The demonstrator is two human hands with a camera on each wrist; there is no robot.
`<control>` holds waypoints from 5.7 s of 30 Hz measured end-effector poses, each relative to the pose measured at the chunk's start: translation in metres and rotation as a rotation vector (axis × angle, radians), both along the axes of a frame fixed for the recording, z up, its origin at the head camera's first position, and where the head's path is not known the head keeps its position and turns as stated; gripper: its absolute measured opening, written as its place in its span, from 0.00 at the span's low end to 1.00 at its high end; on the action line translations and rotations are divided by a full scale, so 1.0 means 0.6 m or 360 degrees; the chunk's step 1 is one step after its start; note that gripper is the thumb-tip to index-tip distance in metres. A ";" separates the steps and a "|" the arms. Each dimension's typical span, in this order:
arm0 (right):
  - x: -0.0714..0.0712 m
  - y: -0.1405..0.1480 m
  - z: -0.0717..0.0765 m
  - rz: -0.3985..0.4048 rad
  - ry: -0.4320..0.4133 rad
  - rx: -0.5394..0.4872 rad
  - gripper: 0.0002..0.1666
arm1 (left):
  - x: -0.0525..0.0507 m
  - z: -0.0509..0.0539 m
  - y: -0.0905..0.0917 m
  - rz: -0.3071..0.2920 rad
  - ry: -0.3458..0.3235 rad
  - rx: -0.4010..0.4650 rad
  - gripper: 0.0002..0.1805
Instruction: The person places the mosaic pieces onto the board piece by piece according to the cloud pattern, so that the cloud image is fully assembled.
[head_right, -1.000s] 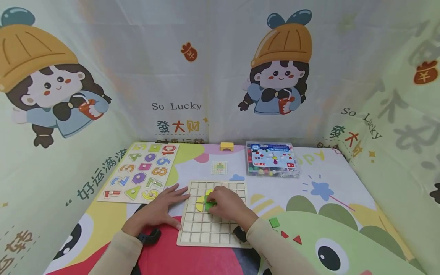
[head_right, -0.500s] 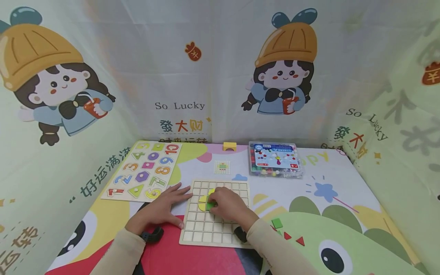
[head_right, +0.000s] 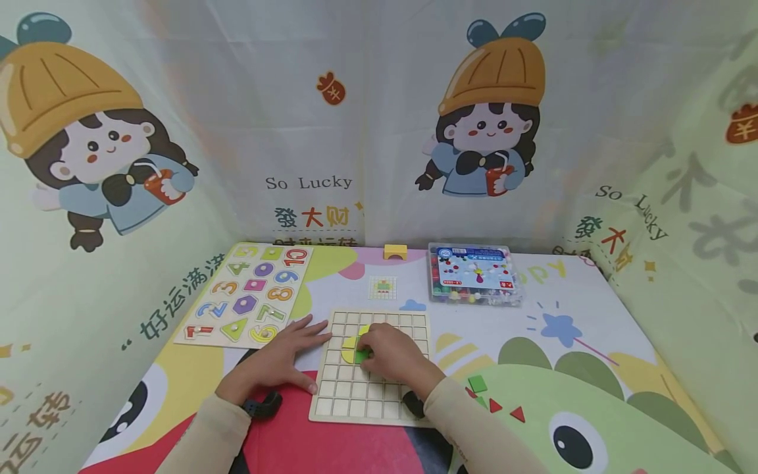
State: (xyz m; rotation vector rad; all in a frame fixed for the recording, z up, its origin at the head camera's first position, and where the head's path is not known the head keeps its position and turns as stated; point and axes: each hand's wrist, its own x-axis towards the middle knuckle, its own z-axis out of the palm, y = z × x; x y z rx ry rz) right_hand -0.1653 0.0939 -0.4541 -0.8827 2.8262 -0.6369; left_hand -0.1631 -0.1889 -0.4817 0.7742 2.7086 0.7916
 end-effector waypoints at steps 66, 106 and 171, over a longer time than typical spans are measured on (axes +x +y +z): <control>0.064 0.361 -0.037 -0.0013 -0.0137 -0.0428 0.16 | -0.002 -0.007 -0.003 0.0008 -0.0014 -0.0026 0.57; 0.052 0.350 -0.014 -0.0194 0.0300 -0.0362 0.16 | -0.003 -0.011 -0.003 -0.0001 0.0001 -0.0013 0.57; -0.008 0.056 -0.011 0.0057 0.0093 -0.0046 0.10 | 0.001 -0.009 0.001 0.0015 0.0007 -0.0012 0.56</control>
